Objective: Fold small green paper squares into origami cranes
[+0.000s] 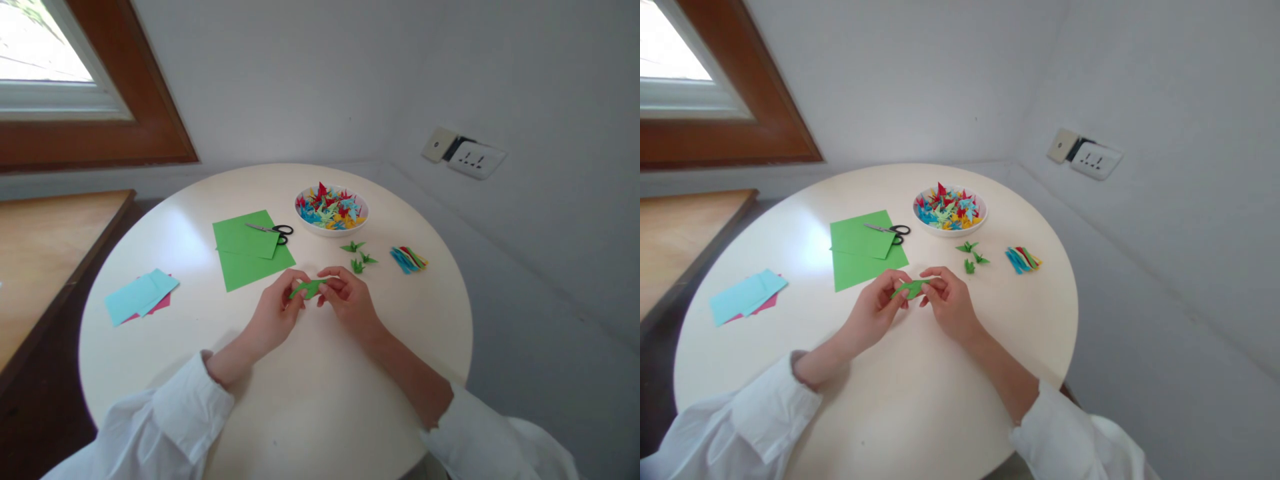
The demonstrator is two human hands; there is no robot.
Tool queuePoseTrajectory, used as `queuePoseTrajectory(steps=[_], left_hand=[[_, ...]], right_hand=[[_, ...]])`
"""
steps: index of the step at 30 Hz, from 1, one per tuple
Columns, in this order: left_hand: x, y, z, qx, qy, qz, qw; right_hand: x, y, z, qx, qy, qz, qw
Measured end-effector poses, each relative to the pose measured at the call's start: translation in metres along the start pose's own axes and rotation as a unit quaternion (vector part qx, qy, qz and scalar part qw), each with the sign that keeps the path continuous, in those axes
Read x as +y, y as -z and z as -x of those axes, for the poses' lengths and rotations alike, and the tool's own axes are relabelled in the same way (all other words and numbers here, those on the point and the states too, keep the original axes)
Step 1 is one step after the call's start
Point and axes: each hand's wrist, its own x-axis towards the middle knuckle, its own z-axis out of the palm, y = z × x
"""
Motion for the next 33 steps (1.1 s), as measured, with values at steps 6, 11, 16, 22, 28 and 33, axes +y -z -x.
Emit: queuePoseTrajectory(steps=[6, 11, 16, 22, 28, 33], left_hand=[[0.001, 0.000, -0.001, 0.004, 0.012, 0.018, 1.000], [0.006, -0.004, 0.001, -0.022, 0.035, 0.038, 0.998], [0.009, -0.005, 0.000, -0.048, 0.060, 0.085, 0.993], [0.010, -0.003, 0.000, -0.073, 0.075, 0.142, 0.984], [0.011, 0.000, 0.000, -0.082, 0.079, 0.134, 0.984], [0.007, 0.003, -0.002, -0.057, 0.083, 0.103, 0.990]], right_hand=[[-0.001, -0.002, 0.001, -0.012, 0.005, -0.006, 1.000], [0.002, -0.004, 0.001, 0.003, 0.013, 0.056, 0.998], [-0.001, -0.003, 0.001, -0.006, 0.019, 0.069, 0.997], [0.000, -0.002, 0.002, 0.000, 0.008, 0.031, 0.999], [0.002, 0.002, -0.001, 0.008, -0.008, 0.059, 0.998], [0.004, 0.005, -0.004, 0.003, -0.014, 0.114, 0.993]])
